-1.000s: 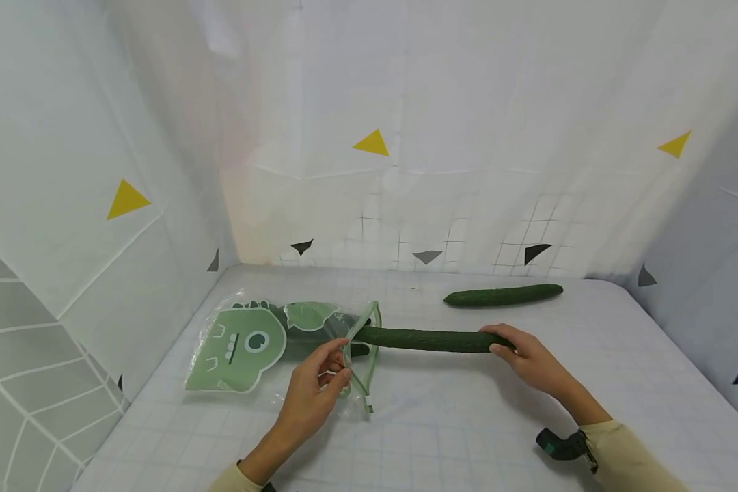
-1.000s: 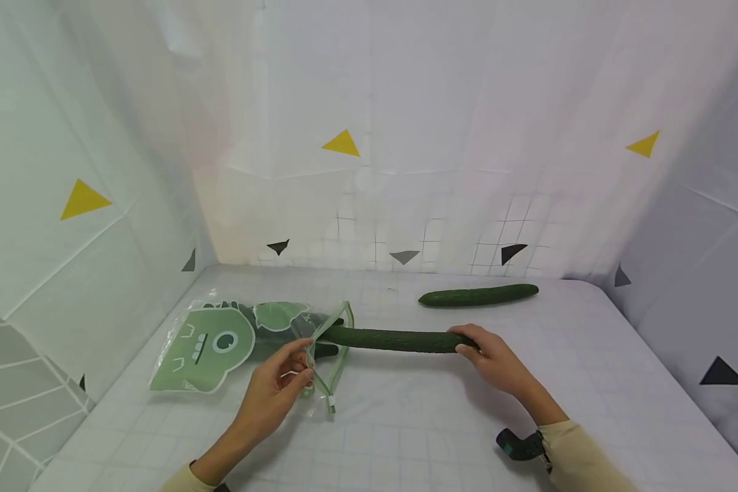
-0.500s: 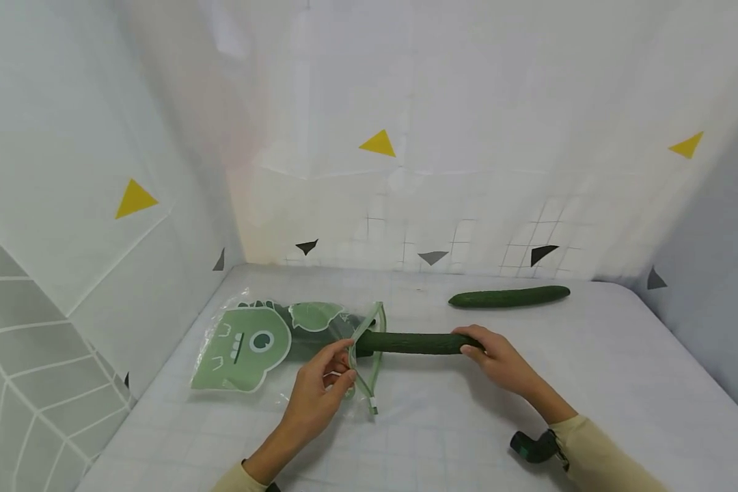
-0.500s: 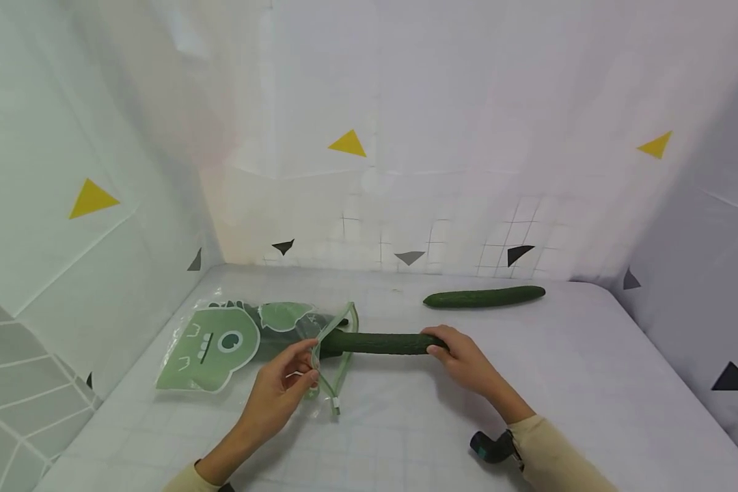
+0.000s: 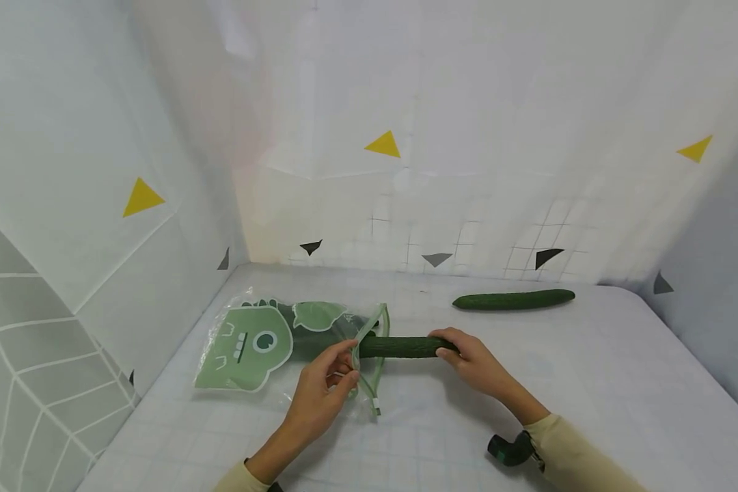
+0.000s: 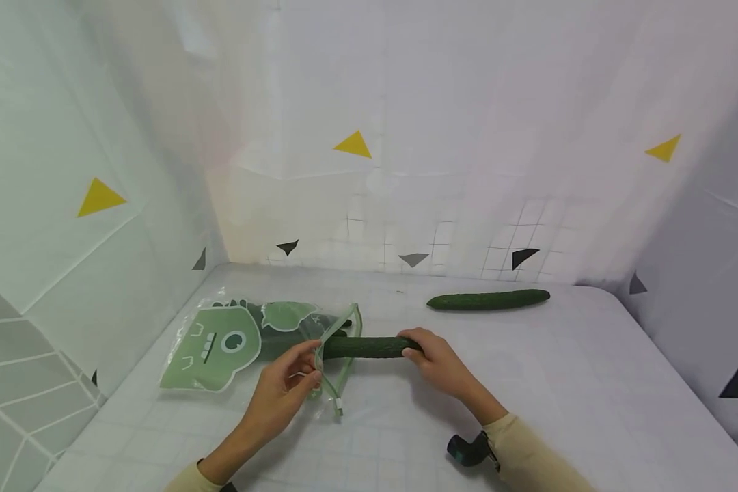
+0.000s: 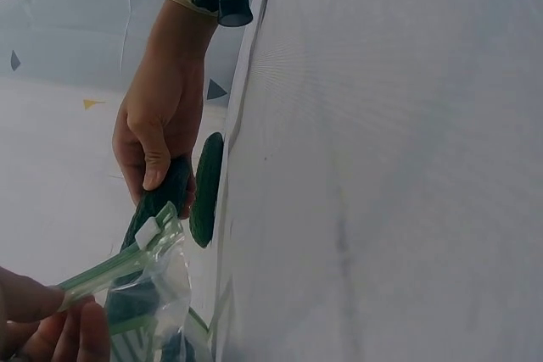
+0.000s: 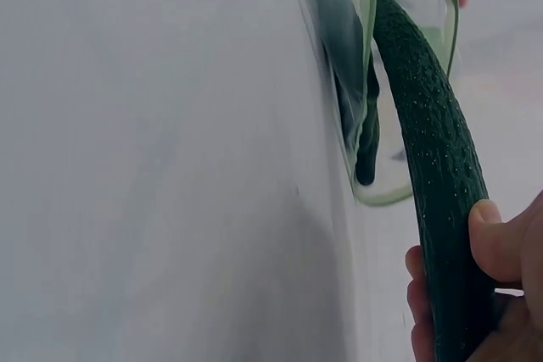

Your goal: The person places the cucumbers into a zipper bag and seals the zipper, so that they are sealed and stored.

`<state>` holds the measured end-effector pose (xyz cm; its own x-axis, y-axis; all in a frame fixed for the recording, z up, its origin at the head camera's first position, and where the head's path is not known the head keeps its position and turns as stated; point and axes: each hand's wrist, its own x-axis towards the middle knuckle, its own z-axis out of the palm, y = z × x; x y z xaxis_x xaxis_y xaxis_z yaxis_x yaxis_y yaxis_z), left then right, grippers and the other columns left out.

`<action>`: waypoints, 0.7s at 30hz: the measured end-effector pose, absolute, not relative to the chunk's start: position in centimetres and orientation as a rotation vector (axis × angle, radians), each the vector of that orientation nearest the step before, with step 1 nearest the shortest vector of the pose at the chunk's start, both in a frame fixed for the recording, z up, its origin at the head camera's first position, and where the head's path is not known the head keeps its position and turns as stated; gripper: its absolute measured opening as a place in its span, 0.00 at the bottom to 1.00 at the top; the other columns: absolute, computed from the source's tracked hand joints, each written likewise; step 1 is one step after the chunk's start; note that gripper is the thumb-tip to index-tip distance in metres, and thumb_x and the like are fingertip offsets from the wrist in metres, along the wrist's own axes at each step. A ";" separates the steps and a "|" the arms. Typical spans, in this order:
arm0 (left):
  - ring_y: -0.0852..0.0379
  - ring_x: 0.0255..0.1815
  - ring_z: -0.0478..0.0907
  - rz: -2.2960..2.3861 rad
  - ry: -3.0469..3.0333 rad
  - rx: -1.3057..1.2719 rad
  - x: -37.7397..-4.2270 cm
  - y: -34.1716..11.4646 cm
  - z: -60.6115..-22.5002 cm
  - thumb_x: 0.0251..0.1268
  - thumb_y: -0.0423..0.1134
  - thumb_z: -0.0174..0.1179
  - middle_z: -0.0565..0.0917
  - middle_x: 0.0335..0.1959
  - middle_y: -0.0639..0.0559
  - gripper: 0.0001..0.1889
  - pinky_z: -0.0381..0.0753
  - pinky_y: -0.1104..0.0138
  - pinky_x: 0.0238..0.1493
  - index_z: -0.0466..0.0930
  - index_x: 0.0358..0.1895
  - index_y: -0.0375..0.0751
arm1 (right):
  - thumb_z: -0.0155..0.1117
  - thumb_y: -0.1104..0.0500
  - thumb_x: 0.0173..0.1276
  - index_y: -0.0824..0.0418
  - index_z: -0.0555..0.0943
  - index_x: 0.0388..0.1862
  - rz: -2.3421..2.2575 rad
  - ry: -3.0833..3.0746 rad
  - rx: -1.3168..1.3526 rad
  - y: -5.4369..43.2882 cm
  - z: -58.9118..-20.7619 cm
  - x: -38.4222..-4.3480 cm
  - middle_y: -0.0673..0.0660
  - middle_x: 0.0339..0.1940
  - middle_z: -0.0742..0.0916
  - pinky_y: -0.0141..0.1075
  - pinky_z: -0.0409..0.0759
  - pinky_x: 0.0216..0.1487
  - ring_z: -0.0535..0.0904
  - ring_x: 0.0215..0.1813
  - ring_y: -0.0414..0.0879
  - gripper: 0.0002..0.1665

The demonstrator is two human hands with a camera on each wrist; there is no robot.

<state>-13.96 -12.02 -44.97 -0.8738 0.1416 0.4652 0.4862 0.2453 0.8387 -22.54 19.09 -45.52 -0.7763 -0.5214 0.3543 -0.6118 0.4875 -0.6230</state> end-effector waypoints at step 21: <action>0.52 0.41 0.83 -1.640 -2.246 -0.620 -13.8 -12.0 -44.9 0.69 0.24 0.66 0.81 0.42 0.49 0.25 0.86 0.65 0.40 0.77 0.68 0.37 | 0.62 0.66 0.77 0.68 0.81 0.61 1.241 -2.581 1.087 12.3 -46.0 -21.3 0.55 0.50 0.85 0.46 0.79 0.50 0.80 0.48 0.48 0.16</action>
<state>-13.83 -12.04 -44.87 -0.8650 0.1698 0.4722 0.5014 0.2587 0.8256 -21.34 12.26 -45.96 -0.7455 -0.5651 0.3533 -0.6288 0.4207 -0.6540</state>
